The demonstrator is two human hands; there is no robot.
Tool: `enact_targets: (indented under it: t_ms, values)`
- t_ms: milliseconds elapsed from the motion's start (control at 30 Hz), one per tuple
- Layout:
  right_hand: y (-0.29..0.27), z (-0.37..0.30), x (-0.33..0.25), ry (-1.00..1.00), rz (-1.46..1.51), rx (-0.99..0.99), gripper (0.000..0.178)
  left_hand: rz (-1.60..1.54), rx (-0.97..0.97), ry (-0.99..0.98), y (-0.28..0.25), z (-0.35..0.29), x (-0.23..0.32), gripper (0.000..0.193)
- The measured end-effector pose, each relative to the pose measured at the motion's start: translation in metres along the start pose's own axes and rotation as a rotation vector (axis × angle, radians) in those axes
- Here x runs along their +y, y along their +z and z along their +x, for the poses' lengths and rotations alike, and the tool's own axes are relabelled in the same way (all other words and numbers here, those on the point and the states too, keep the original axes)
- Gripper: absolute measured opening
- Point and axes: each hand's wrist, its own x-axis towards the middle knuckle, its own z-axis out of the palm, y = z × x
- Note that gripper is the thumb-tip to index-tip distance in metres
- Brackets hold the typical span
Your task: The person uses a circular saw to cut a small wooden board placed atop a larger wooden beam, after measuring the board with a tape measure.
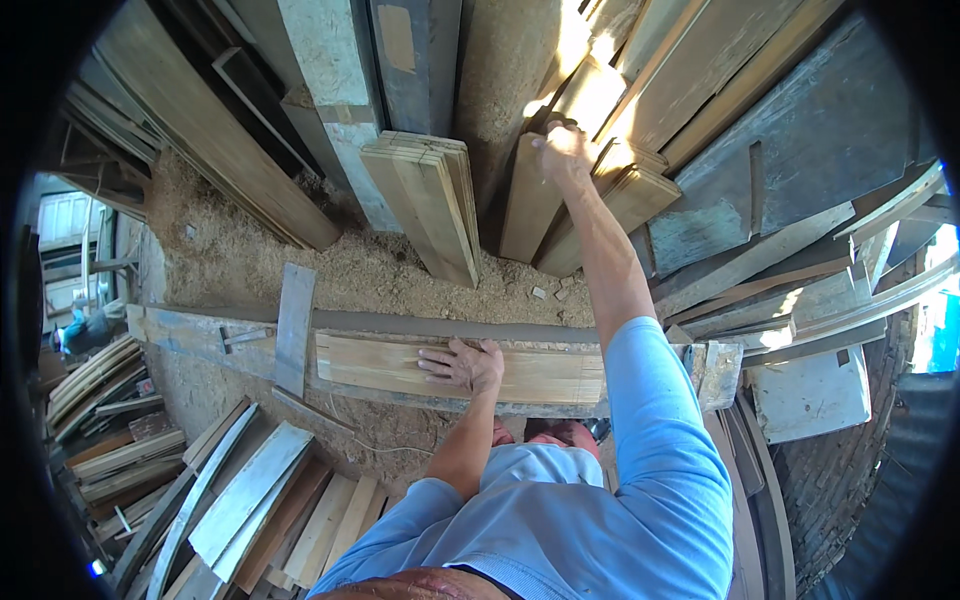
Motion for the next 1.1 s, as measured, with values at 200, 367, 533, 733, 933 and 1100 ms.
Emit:
enact_targets:
  t_ms: [200, 367, 533, 733, 933, 1100]
  values:
    - [0.015, 0.009, 0.040, -0.230, 0.279, 0.379, 0.041, -0.004, -0.013, 0.029, 0.008, -0.002, 0.006, 0.075]
    - [-0.040, -0.115, -0.005, -0.050, 0.476, 0.031, 0.035, 0.027, 0.015, 0.017, 0.004, 0.007, -0.012, 0.072]
    - [0.017, -0.281, 0.063, -0.216, 0.384, 0.080, 0.026, 0.015, 0.034, 0.044, -0.004, 0.004, -0.003, 0.068]
    - [0.058, -0.459, 0.016, -0.020, -0.111, -0.297, 0.077, -0.099, -0.031, 0.098, -0.007, 0.003, -0.013, 0.063]
    - [0.081, -0.494, -0.017, 0.002, -0.161, -0.309, 0.089, -0.263, 0.146, 0.556, -0.006, 0.004, -0.060, 0.052]
    - [0.068, -0.518, 0.001, 0.031, -0.186, -0.337, 0.090, -0.793, -0.673, 0.970, -0.058, 0.019, -0.192, 0.030]
